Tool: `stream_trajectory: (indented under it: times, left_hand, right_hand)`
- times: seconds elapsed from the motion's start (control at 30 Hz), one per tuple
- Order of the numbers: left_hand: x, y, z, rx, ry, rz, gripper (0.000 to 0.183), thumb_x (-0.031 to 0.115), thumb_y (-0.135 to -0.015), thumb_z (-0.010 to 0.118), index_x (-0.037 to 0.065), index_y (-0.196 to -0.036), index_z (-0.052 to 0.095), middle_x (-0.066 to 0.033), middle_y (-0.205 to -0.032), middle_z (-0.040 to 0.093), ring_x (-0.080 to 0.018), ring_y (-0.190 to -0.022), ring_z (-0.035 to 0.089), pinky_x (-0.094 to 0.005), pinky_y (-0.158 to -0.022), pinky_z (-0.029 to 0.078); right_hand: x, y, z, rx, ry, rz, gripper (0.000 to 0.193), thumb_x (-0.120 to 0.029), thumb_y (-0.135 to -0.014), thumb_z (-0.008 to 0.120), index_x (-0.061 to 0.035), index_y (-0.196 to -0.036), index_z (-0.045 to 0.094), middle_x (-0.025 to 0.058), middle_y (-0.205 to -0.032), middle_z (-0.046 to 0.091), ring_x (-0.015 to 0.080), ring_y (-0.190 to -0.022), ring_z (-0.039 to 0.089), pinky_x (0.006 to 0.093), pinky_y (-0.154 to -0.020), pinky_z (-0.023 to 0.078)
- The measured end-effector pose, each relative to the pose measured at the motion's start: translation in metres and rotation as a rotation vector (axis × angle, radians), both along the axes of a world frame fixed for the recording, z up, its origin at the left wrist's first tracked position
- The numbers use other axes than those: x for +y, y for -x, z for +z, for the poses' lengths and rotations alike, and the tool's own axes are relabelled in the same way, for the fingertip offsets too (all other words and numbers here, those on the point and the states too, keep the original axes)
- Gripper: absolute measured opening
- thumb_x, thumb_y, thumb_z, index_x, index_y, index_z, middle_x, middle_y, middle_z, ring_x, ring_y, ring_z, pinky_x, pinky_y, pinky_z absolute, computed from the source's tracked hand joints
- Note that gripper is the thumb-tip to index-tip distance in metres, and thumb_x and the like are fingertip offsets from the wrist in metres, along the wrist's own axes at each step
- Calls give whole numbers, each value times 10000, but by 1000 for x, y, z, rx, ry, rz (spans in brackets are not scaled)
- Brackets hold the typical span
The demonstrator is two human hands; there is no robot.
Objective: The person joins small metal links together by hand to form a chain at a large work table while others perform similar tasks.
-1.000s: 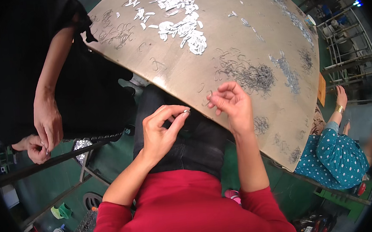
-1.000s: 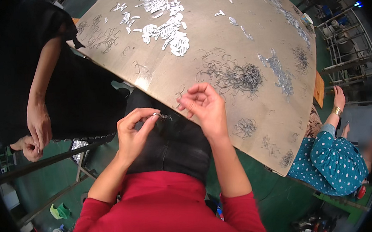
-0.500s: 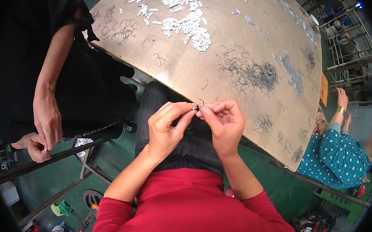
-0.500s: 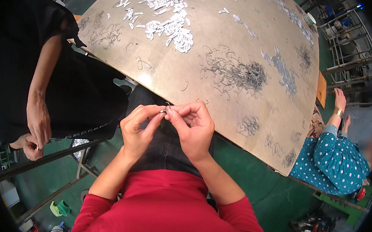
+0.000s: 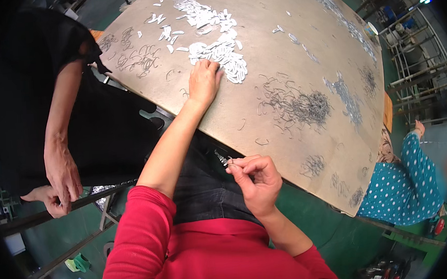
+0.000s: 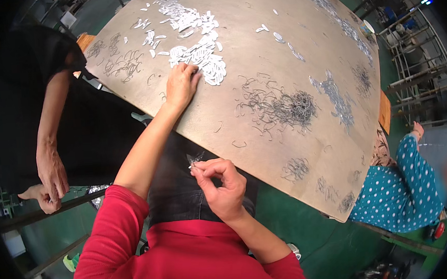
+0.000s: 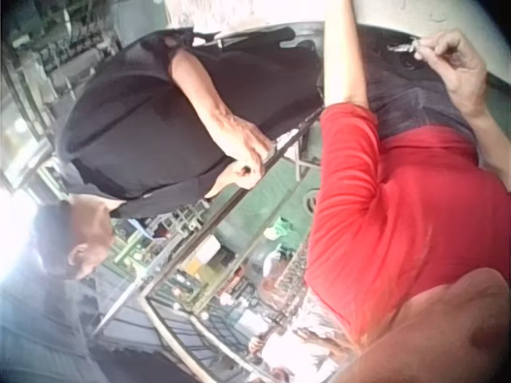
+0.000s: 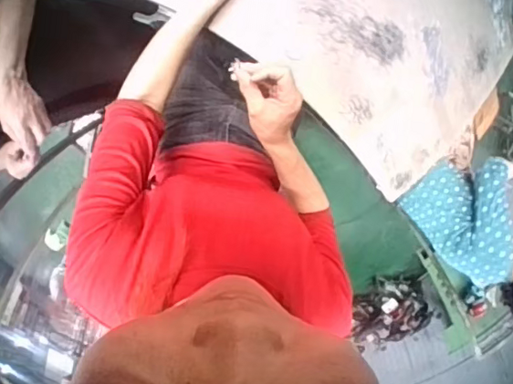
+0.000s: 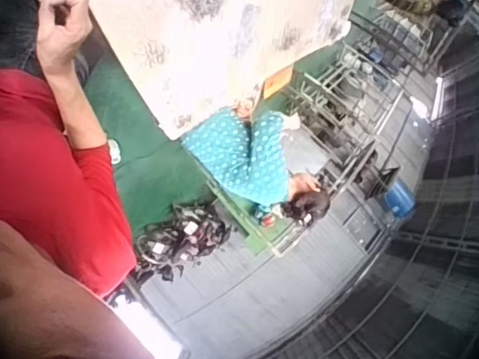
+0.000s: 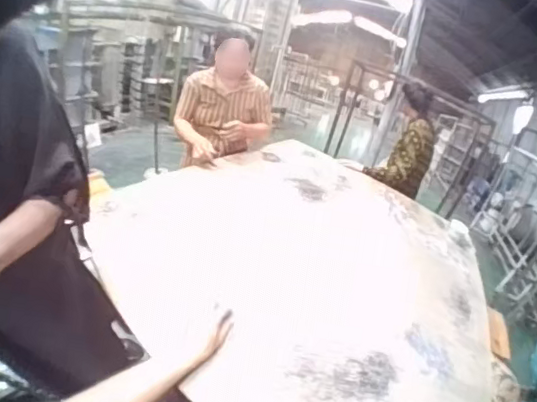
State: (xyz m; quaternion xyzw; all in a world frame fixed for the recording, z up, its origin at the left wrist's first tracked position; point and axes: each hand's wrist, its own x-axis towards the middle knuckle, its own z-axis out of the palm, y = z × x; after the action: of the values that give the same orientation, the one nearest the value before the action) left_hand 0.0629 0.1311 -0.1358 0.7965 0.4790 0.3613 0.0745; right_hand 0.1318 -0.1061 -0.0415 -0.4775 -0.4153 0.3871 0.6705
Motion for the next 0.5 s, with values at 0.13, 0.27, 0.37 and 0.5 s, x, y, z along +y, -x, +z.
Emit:
stream_trajectory:
  times: [0.13, 0.27, 0.37, 0.5]
  left_hand:
    - [15, 9, -1, 338, -22, -18, 121, 101, -773, 581, 49, -883, 587, -121, -907, 548, -275, -910, 534, -376, -754, 464]
    - [14, 18, 22, 582, -41, 34, 134, 98, -760, 588, 27, -874, 592, -137, -874, 600, -272, -866, 585, -362, -726, 479]
    - [-27, 31, 54, -135, 405, -18, 208, 157, -731, 621, -16, -847, 626, -108, -706, 658, -216, -650, 634, -319, -618, 483]
    - [-108, 49, 88, -493, 855, -133, 135, 97, -835, 615, -28, -885, 600, -33, -741, 635, -66, -701, 579, -204, -674, 453]
  right_hand:
    - [-2, 2, -2, -9, 14, -12, 189, 99, -758, 645, -2, -760, 485, 142, -834, 643, 160, -774, 638, 264, -706, 535]
    - [-2, 1, -5, -81, -6, -10, 194, 96, -744, 655, -3, -740, 489, 131, -813, 647, 155, -760, 639, 255, -695, 537]
    - [-2, 1, -5, -93, -23, -29, 191, 92, -747, 654, -4, -742, 490, 133, -807, 646, 160, -762, 641, 256, -686, 540]
    - [-2, 2, -10, -89, -21, -53, 187, 81, -751, 657, -1, -750, 490, 134, -811, 642, 163, -764, 644, 260, -675, 544]
